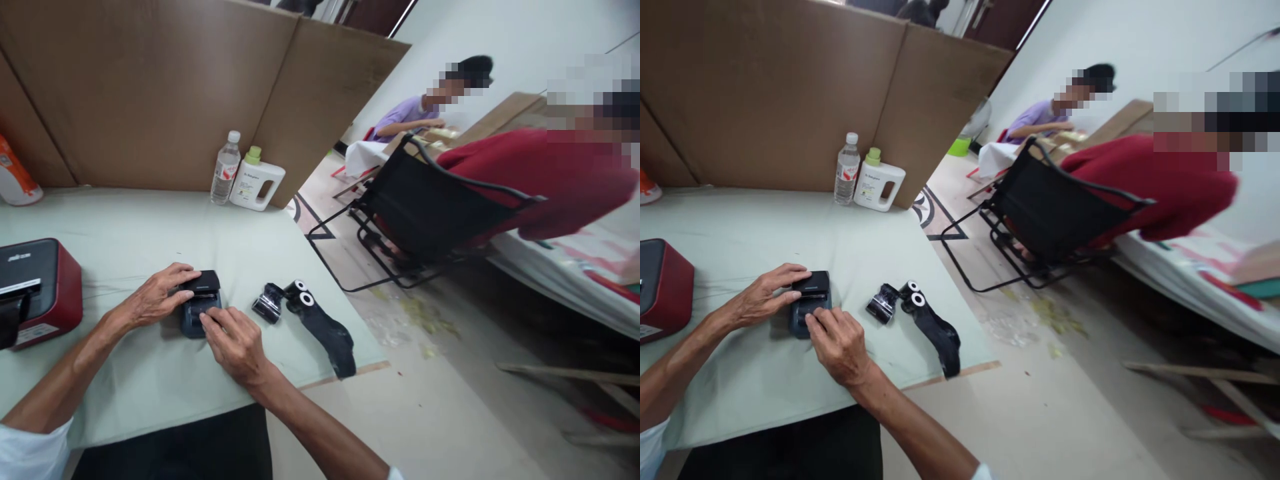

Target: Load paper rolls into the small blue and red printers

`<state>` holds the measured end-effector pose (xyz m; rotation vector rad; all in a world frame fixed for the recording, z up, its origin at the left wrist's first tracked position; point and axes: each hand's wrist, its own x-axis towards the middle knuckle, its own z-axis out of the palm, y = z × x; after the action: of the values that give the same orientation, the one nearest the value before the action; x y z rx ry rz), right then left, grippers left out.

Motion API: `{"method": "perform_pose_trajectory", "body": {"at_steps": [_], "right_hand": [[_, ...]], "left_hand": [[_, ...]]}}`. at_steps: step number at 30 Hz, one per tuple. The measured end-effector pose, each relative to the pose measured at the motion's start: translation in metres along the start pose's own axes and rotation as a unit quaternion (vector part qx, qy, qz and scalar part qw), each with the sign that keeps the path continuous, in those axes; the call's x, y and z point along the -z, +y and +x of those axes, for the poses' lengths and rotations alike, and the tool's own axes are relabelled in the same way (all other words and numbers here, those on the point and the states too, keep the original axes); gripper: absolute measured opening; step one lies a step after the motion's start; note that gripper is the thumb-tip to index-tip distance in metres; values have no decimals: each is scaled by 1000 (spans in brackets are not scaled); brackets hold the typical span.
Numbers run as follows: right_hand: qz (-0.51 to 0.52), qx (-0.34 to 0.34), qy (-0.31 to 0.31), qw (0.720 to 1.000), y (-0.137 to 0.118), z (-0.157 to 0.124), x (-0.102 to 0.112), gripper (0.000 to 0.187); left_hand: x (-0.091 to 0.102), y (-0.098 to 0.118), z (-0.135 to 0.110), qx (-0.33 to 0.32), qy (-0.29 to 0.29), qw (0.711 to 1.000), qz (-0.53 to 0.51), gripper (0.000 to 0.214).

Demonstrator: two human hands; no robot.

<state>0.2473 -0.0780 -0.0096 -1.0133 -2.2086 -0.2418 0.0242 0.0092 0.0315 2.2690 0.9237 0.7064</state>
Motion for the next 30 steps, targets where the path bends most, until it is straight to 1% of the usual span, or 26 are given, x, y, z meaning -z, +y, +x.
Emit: {"method": "perform_pose_trajectory", "body": {"at_steps": [6,10,17,20,23,26,30], "right_hand": [[9,-17,-2,1000,0,2,-1,27],[-1,-13,-4,1000,0,5,2,27],[3,5,50,999,-7,8,5,16],[16,-3,38,999,-8,7,6,14],[21,-29,16,999,-5,5,7,19],[19,-56,11,998,0,3,7,23],[17,-50,5,999,7,4,6,20]], "left_hand": [[-3,-2,-4,-6,-2,1000,29,41],[-2,-1,-5,-8,-6,999,36,42],[-1,3,-4,-2,-8,999,42,43],[-1,3,-5,-8,-5,999,44,42],[-2,0,-5,-16,2,999,44,42],[-3,-3,-6,-20,6,999,48,43],[-4,-6,-6,-22,1,998,58,43]]}}
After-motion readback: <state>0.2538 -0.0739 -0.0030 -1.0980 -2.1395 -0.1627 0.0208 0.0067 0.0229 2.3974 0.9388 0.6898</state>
